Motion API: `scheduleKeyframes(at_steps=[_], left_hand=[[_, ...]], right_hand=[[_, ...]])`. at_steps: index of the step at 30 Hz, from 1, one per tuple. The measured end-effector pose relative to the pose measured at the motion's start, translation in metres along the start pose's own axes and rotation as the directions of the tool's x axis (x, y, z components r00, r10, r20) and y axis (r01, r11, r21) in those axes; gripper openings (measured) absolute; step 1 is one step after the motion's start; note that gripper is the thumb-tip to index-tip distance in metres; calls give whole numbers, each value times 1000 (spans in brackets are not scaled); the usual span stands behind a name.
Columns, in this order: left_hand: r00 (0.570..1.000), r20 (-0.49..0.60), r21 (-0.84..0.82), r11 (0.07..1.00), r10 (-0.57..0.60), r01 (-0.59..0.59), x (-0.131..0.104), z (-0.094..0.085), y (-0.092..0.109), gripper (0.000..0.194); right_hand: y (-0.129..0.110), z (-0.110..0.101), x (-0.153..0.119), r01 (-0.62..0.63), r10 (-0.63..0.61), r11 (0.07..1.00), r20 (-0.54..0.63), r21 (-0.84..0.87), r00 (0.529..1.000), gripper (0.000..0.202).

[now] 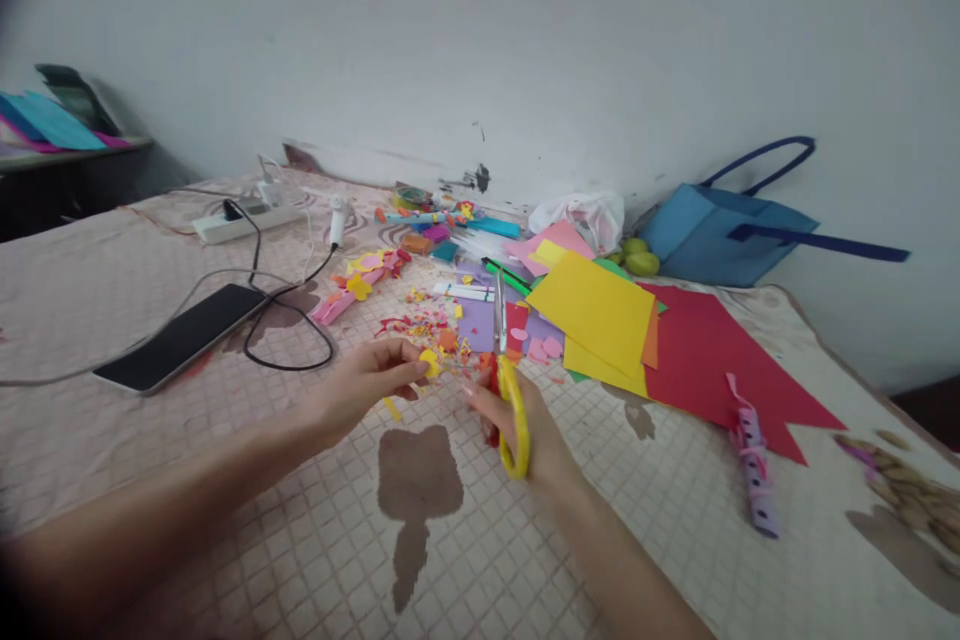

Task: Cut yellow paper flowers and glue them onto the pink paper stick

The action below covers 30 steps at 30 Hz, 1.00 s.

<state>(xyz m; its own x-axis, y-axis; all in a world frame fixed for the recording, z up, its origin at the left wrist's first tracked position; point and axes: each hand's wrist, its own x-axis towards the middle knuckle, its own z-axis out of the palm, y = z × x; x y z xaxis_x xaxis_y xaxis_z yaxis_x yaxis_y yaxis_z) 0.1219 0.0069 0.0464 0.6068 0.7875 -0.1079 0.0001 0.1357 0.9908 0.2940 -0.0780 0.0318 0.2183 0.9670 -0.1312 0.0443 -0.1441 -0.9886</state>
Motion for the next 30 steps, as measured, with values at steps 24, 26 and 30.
scheduleKeyframes(at_steps=[24,26,30], left_hand=[[991,132,112,994,3,-18,2,8,-9,21],[993,121,105,994,-7,-6,2,8,-10,22],[996,93,92,996,-13,5,3,8,-10,26]], right_hand=[[2,25,6,58,-67,996,-150,-62,986,25],[1,26,6,79,-95,992,-165,-101,982,25],[-5,31,1,132,-176,971,-225,-200,958,26]])
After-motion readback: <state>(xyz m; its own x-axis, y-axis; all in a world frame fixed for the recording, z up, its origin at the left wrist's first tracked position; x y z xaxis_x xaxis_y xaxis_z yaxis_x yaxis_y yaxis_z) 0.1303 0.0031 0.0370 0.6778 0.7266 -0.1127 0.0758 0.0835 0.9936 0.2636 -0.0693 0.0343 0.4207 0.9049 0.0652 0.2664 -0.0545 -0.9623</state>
